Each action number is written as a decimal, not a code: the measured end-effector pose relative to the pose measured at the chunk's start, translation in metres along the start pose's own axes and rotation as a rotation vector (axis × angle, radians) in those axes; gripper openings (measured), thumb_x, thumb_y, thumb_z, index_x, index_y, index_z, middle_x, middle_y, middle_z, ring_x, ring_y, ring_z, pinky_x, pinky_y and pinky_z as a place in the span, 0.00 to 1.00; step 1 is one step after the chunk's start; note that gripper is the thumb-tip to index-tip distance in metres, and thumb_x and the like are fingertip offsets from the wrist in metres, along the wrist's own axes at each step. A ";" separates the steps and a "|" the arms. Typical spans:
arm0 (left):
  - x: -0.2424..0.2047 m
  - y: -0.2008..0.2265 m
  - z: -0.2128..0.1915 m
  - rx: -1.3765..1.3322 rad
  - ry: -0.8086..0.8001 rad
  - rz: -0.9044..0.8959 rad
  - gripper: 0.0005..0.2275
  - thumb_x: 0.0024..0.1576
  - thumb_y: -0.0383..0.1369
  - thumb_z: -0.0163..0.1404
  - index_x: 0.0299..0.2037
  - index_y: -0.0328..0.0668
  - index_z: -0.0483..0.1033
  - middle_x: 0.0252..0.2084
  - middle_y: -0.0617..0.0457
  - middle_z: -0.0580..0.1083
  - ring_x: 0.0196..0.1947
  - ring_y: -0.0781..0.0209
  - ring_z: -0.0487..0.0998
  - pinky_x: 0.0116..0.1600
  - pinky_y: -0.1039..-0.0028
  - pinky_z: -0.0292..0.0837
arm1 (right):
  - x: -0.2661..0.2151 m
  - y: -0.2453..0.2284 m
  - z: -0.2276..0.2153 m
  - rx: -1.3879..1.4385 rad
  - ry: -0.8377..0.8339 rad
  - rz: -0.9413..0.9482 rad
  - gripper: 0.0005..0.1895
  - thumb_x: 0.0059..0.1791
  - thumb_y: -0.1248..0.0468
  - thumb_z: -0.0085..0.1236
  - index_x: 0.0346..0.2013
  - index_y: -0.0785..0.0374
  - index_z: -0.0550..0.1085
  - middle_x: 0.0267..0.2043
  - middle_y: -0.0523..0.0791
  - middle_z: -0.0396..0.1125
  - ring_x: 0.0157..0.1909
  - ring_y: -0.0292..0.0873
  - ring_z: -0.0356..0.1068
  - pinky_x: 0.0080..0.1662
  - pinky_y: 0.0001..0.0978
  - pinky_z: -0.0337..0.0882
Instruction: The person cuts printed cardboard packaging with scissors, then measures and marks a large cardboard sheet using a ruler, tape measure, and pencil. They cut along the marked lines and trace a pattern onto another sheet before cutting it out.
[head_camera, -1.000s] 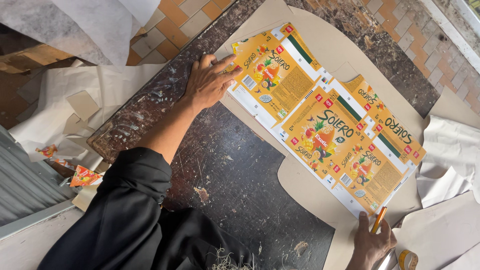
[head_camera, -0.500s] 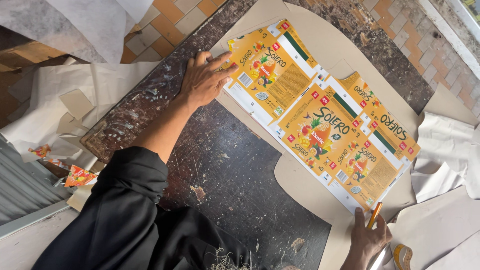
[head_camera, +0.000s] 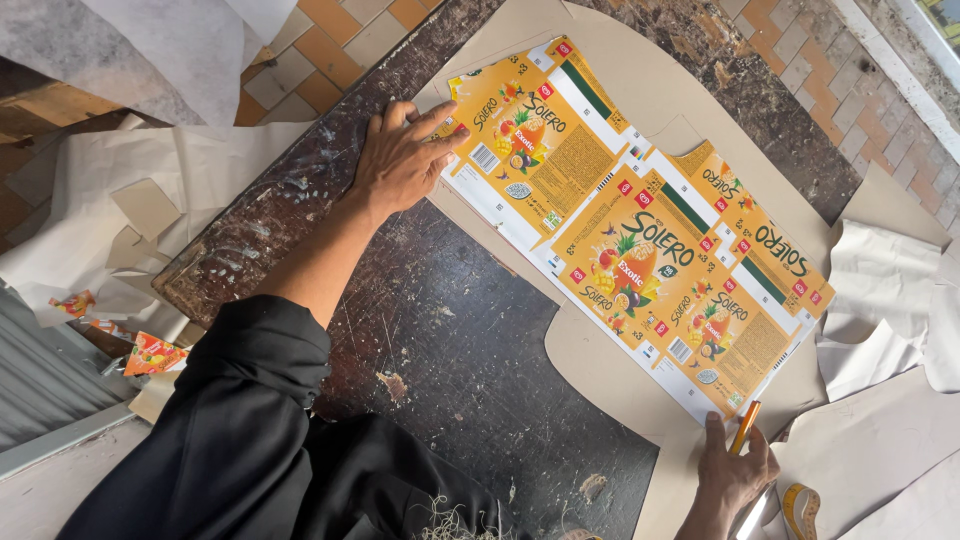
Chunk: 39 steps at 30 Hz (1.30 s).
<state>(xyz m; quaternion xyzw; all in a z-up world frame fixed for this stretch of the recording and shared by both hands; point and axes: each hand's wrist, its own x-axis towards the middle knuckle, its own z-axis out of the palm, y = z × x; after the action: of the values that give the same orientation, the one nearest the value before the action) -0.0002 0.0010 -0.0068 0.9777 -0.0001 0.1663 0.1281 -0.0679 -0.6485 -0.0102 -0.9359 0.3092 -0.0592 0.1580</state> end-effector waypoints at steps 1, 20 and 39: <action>0.000 -0.001 0.001 0.000 0.001 0.000 0.15 0.63 0.41 0.51 0.61 0.67 0.78 0.73 0.61 0.63 0.60 0.49 0.63 0.61 0.56 0.60 | 0.002 0.000 0.001 -0.002 0.001 0.002 0.34 0.45 0.42 0.69 0.60 0.55 0.74 0.58 0.52 0.54 0.66 0.58 0.57 0.61 0.61 0.63; 0.004 0.008 -0.018 -0.084 0.010 -0.056 0.17 0.59 0.36 0.51 0.60 0.64 0.78 0.72 0.59 0.63 0.60 0.49 0.63 0.61 0.55 0.60 | -0.097 -0.243 0.027 0.922 -0.651 -0.309 0.19 0.56 0.55 0.48 0.46 0.72 0.73 0.27 0.45 0.64 0.24 0.36 0.59 0.27 0.27 0.64; 0.001 0.009 -0.032 -0.126 0.021 -0.066 0.23 0.53 0.27 0.53 0.60 0.59 0.77 0.70 0.62 0.65 0.57 0.54 0.65 0.58 0.58 0.61 | -0.176 -0.424 0.120 0.926 -0.932 -0.901 0.11 0.52 0.70 0.62 0.48 0.72 0.75 0.46 0.48 0.76 0.49 0.37 0.75 0.53 0.27 0.74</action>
<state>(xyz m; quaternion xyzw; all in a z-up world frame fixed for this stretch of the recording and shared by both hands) -0.0105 0.0004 0.0253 0.9654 0.0228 0.1718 0.1947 0.0533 -0.1901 0.0154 -0.7386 -0.2528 0.1577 0.6048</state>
